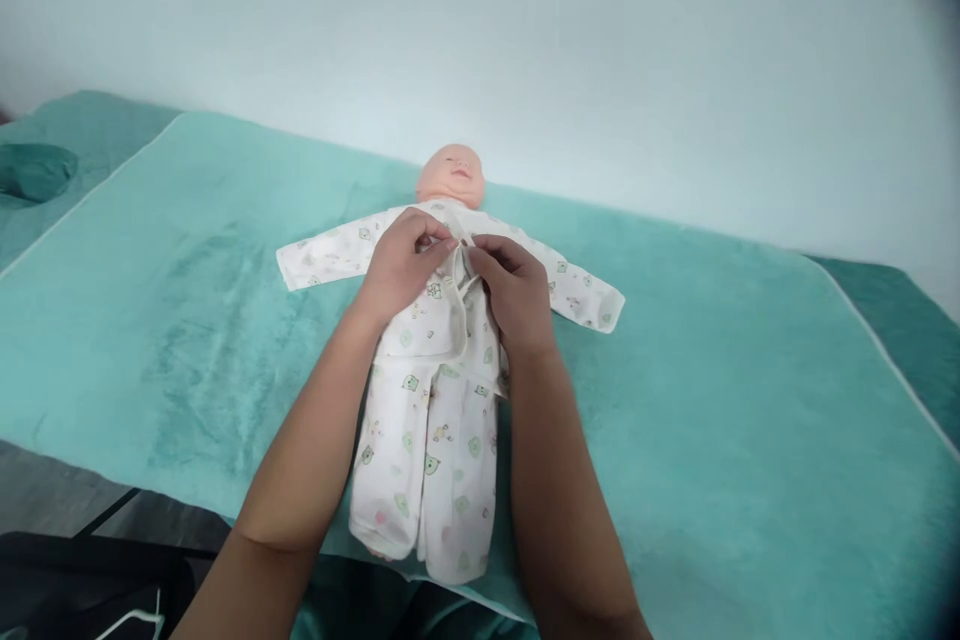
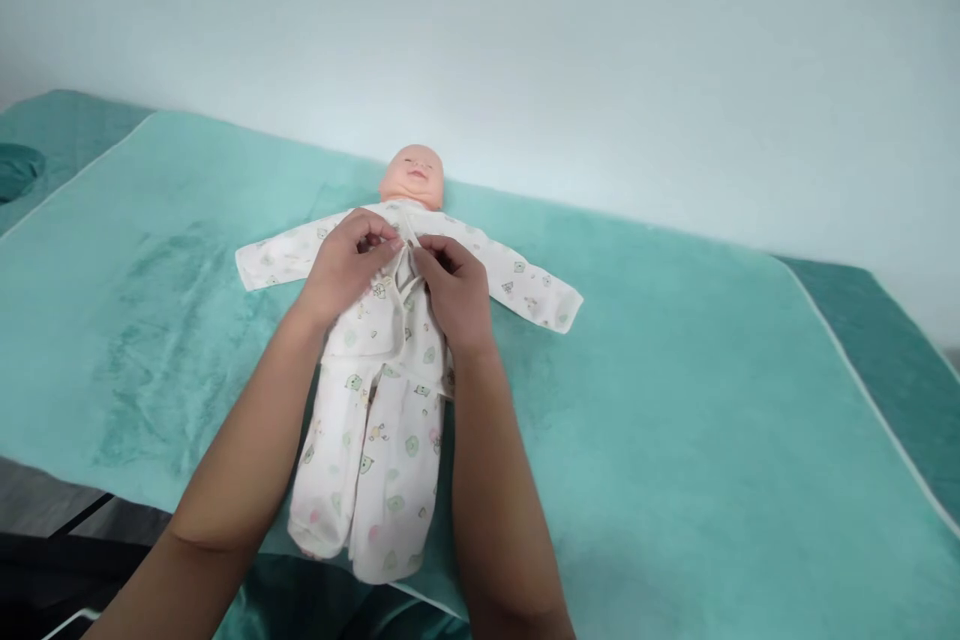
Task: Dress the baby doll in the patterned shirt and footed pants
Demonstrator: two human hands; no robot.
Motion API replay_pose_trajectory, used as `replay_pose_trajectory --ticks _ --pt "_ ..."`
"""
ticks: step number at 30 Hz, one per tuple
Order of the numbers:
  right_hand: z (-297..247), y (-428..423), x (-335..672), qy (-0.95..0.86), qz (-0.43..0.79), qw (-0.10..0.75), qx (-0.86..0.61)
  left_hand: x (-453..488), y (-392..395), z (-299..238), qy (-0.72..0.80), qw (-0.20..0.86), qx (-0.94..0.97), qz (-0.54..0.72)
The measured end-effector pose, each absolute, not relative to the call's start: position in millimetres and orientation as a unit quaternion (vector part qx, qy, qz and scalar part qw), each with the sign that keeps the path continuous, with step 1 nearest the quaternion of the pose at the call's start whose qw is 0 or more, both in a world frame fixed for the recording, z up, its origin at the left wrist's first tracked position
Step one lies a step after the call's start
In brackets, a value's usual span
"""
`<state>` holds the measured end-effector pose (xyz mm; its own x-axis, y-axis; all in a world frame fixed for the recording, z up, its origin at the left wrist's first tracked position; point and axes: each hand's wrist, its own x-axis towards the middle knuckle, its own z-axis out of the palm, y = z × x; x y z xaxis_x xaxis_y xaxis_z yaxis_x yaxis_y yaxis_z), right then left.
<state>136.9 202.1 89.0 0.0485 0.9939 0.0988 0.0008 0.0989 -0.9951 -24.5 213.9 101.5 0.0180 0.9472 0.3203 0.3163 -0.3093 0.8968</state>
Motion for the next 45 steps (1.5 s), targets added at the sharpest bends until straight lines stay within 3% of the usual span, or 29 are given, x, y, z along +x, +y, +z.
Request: replay_pose_trajectory --ticks 14,24,31,39,45 --pt "86 208 140 -0.535 0.478 0.525 -0.457 -20 213 104 0.498 0.302 0.652 0.486" --pt "99 204 135 -0.598 0.426 0.493 -0.466 -20 213 106 0.483 0.31 0.663 0.48" --pt "101 202 134 -0.642 0.411 0.456 -0.458 -18 210 113 0.51 0.37 0.609 0.481" --pt "96 206 137 -0.588 0.482 0.492 -0.424 -25 211 108 0.481 0.437 0.581 0.49" --pt "110 198 139 -0.594 0.433 0.466 -0.492 -34 206 111 0.487 0.387 0.624 0.473"
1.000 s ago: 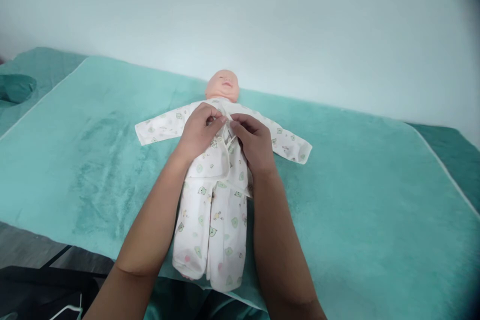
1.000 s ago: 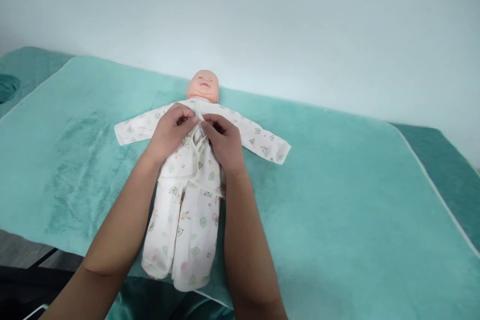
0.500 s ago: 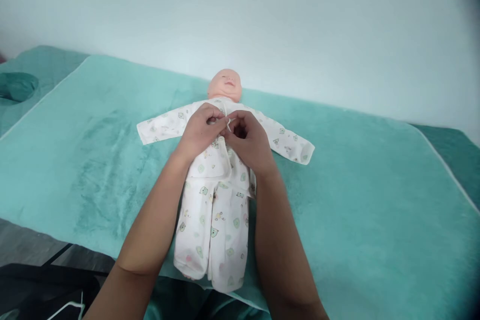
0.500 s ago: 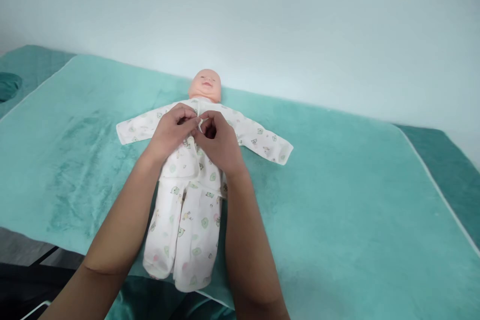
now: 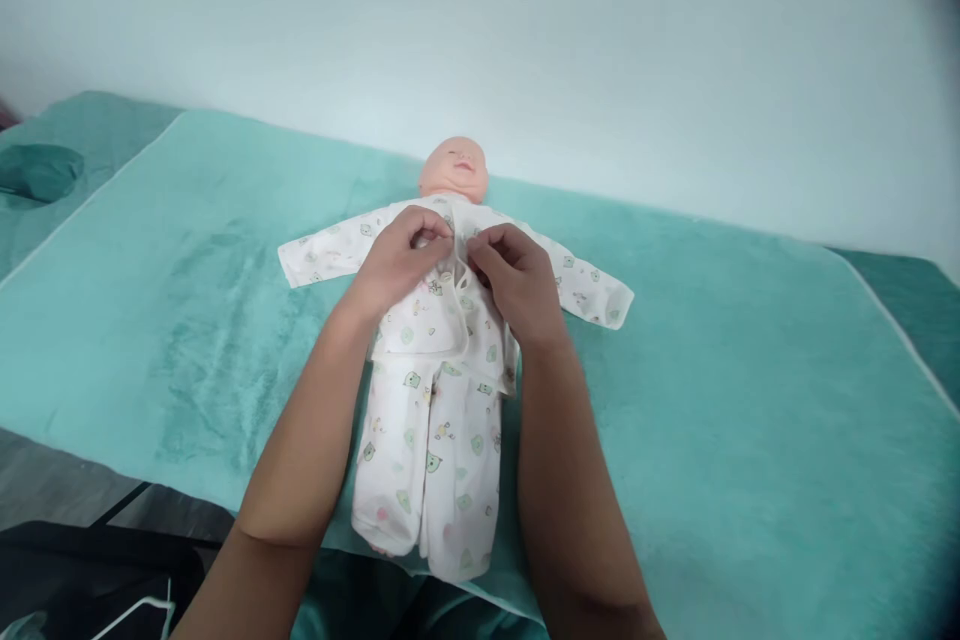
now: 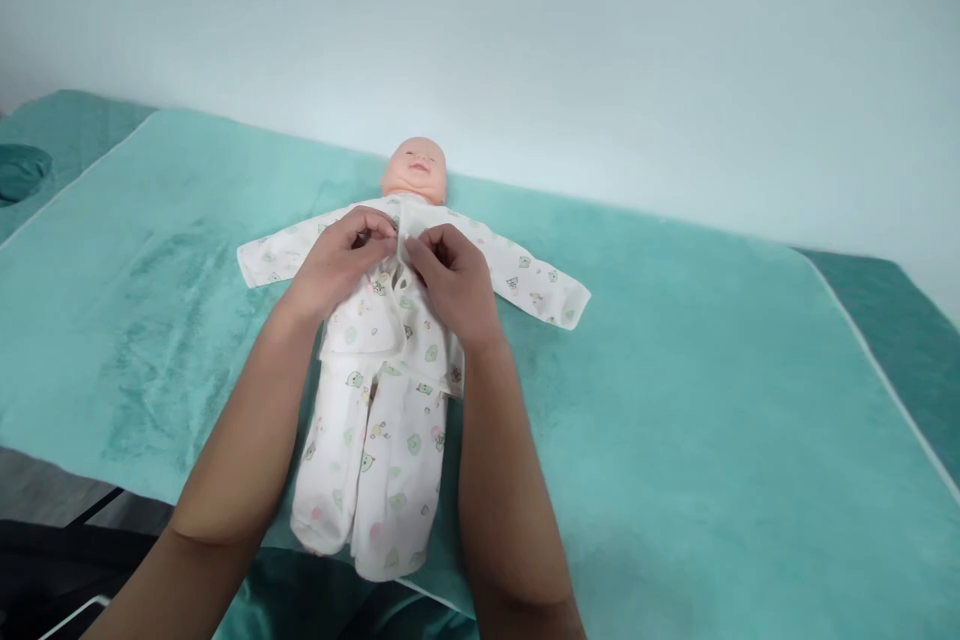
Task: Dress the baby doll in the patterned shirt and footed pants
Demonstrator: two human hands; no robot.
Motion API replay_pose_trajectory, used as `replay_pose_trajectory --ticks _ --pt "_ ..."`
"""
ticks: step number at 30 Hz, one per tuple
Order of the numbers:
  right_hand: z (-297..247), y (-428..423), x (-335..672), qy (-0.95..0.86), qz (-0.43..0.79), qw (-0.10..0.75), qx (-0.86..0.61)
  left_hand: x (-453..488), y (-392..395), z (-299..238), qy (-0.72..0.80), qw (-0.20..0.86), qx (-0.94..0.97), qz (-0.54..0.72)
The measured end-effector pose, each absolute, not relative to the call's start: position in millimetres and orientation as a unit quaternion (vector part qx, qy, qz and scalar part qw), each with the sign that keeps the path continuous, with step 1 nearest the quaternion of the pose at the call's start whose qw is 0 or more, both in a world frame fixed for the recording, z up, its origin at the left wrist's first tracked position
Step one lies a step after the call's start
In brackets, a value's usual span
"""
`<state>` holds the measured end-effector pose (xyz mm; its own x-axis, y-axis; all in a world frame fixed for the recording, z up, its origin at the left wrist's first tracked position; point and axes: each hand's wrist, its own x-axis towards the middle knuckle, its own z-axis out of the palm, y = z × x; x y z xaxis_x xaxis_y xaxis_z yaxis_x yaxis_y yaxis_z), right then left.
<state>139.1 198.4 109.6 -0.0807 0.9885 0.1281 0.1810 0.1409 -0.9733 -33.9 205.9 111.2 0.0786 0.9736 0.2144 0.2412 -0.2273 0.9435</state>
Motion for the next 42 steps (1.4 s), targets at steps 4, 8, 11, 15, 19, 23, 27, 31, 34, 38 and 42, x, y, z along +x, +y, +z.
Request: replay_pose_trajectory --ticks 4,8,11,15,19,23,27,31,34,38,42 --pt "135 179 144 -0.667 0.352 0.34 -0.562 -50 197 125 0.462 0.407 0.676 0.405" --pt "148 164 141 -0.695 0.301 0.247 -0.605 -62 191 135 0.43 0.425 0.726 0.327" --pt "148 161 135 -0.702 0.267 0.221 -0.622 -64 192 134 0.42 0.429 0.743 0.298" --pt "144 162 127 -0.706 0.247 0.221 -0.626 -65 193 131 0.428 0.431 0.741 0.286" --pt "141 165 124 -0.703 0.237 0.22 -0.634 -68 192 131 0.443 0.445 0.725 0.284" --pt "138 170 127 -0.704 0.249 0.239 -0.62 -68 192 130 0.451 0.44 0.721 0.287" --pt "138 173 136 -0.677 0.338 0.26 -0.6 -65 192 129 0.442 0.419 0.74 0.285" --pt "136 175 144 -0.636 0.436 0.283 -0.571 -62 193 128 0.444 0.393 0.754 0.281" --pt "132 176 147 -0.611 0.476 0.311 -0.55 -63 192 129 0.44 0.4 0.753 0.28" --pt "129 179 145 -0.584 0.494 0.355 -0.538 -66 190 132 0.416 0.439 0.739 0.297" --pt "129 179 141 -0.574 0.487 0.371 -0.543 -64 188 133 0.389 0.512 0.692 0.328"
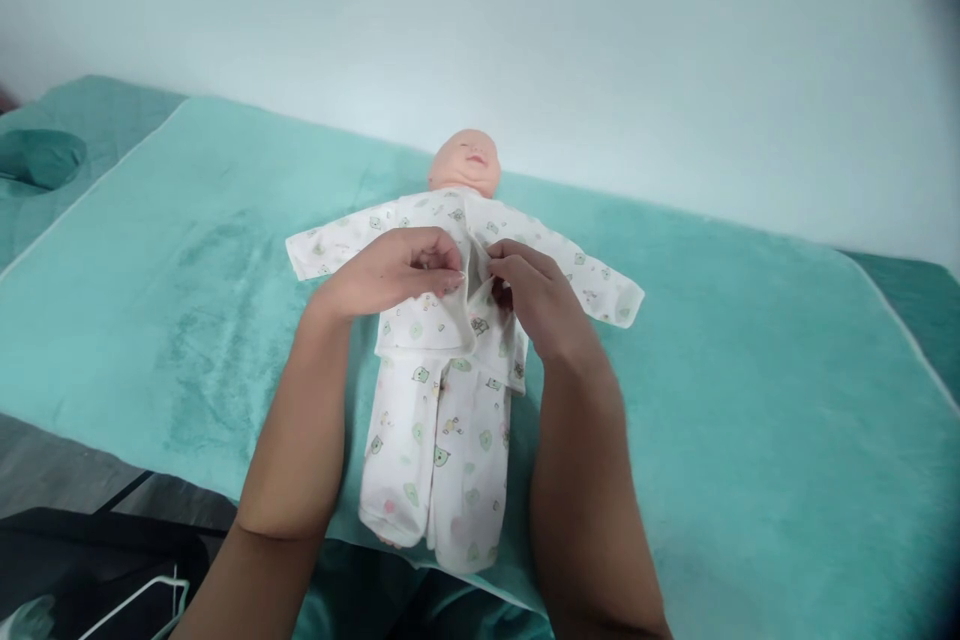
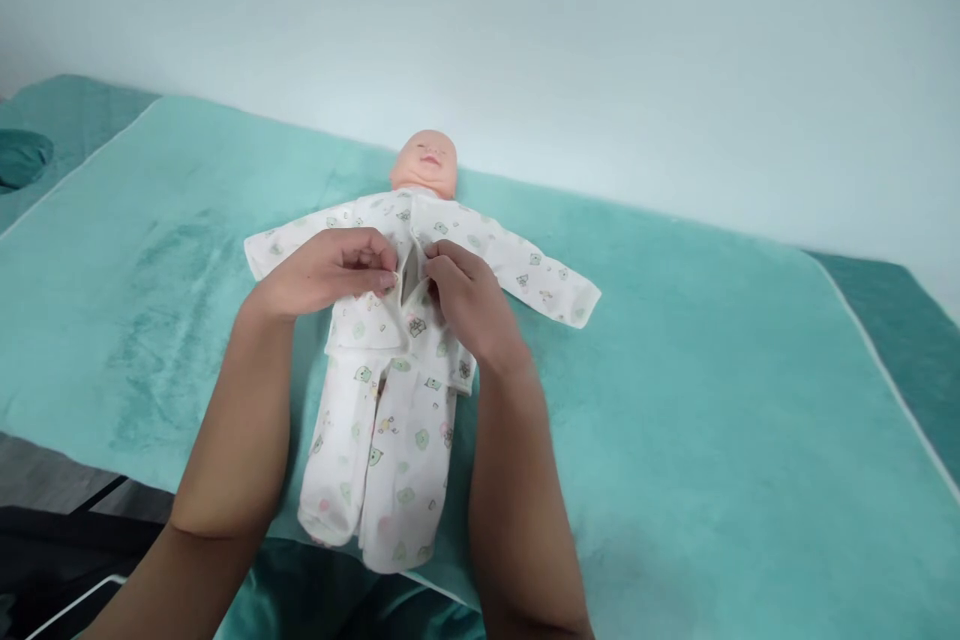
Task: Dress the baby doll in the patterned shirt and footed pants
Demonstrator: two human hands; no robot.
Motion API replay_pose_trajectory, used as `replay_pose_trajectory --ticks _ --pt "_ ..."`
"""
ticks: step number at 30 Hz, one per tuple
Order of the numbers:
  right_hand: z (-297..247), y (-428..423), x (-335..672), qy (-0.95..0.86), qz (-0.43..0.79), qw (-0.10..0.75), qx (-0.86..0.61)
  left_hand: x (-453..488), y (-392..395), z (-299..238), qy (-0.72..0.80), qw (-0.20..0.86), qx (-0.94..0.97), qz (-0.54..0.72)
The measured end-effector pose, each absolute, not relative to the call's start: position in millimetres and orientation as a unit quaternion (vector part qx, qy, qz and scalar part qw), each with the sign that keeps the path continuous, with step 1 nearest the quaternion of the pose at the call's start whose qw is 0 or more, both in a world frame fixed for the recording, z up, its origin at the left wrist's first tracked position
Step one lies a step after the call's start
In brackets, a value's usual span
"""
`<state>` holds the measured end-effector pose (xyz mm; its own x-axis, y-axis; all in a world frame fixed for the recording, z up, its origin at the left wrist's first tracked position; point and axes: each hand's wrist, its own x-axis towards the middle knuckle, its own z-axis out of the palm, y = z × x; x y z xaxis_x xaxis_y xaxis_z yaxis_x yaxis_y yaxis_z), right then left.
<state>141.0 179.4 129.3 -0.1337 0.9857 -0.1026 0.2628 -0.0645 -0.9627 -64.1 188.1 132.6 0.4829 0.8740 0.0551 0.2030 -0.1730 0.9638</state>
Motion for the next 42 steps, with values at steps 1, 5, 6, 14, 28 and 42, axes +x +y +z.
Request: replay_pose_trajectory --ticks 1,5,6,14,28,42 --pt "130 179 141 -0.575 0.482 0.37 -0.547 -63 188 132 0.387 0.524 0.683 0.33" --pt "132 178 142 -0.588 0.489 0.338 -0.549 -57 188 132 0.4 0.536 0.669 0.324" --pt "133 177 142 -0.594 0.489 0.328 -0.548 -57 188 132 0.401 0.537 0.668 0.324" --pt "138 174 143 -0.62 0.472 0.309 -0.545 -60 188 134 0.398 0.546 0.658 0.332" --pt "131 179 154 -0.547 0.571 0.394 -0.468 -55 190 126 0.361 0.581 0.615 0.392" --pt "120 183 150 -0.558 0.576 0.417 -0.429 -52 192 122 0.36 0.583 0.612 0.395"
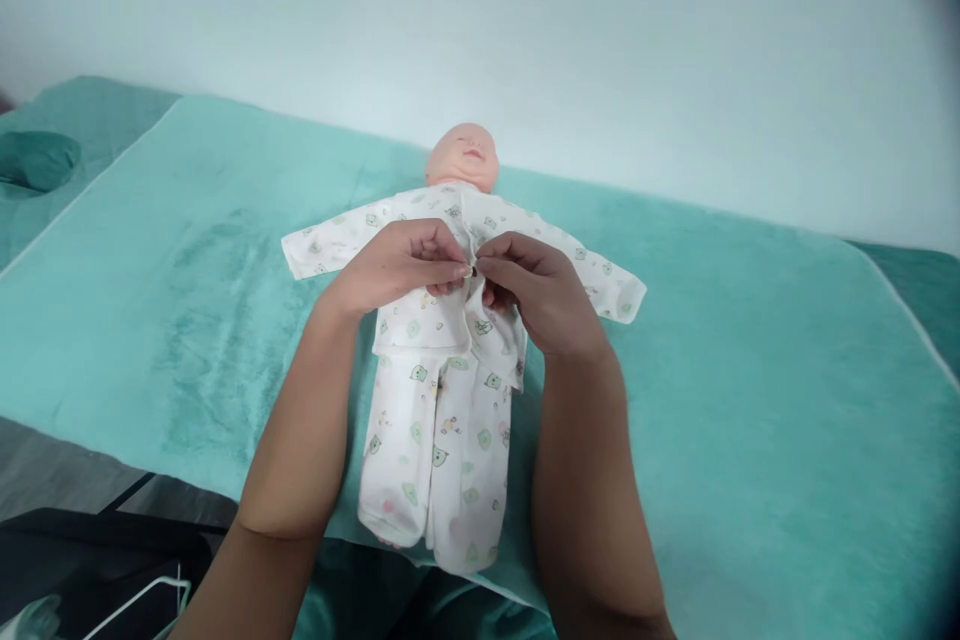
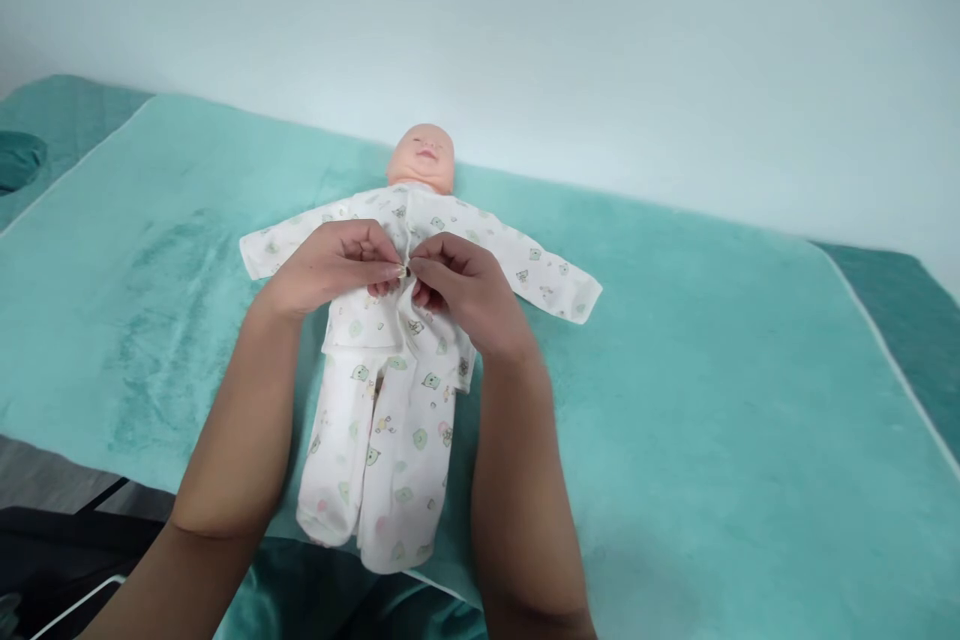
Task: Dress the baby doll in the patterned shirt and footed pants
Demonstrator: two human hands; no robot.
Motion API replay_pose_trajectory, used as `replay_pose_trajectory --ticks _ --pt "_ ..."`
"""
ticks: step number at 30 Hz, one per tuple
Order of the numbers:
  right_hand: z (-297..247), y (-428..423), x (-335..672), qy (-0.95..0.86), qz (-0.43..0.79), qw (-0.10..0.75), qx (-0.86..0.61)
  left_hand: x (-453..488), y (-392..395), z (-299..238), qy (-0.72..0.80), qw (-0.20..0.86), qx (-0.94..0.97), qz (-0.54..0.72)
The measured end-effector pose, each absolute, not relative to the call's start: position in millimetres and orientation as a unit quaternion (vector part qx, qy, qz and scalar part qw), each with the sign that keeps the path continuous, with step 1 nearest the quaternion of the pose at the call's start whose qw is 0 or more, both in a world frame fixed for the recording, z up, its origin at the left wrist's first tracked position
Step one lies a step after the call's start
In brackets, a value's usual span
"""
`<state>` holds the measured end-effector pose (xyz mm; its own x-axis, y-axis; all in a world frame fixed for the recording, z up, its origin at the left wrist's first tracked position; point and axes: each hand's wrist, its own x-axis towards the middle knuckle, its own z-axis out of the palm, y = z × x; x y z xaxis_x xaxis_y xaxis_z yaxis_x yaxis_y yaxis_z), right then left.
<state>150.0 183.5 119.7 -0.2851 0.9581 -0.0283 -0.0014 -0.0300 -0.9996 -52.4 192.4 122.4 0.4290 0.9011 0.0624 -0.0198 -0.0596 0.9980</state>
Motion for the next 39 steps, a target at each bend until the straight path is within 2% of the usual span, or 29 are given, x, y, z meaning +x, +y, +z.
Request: replay_pose_trajectory --ticks 13,22,39 --pt "112.0 186.7 156.4 -0.582 0.591 0.398 -0.392 -49.0 191.7 123.8 0.368 0.583 0.605 0.397" --pt "116.4 183.9 154.9 -0.612 0.56 0.359 -0.428 -51.6 193.1 121.8 0.36 0.572 0.631 0.381" --pt "117.1 183.2 153.2 -0.613 0.549 0.358 -0.442 -47.8 192.8 121.9 0.362 0.591 0.592 0.411"
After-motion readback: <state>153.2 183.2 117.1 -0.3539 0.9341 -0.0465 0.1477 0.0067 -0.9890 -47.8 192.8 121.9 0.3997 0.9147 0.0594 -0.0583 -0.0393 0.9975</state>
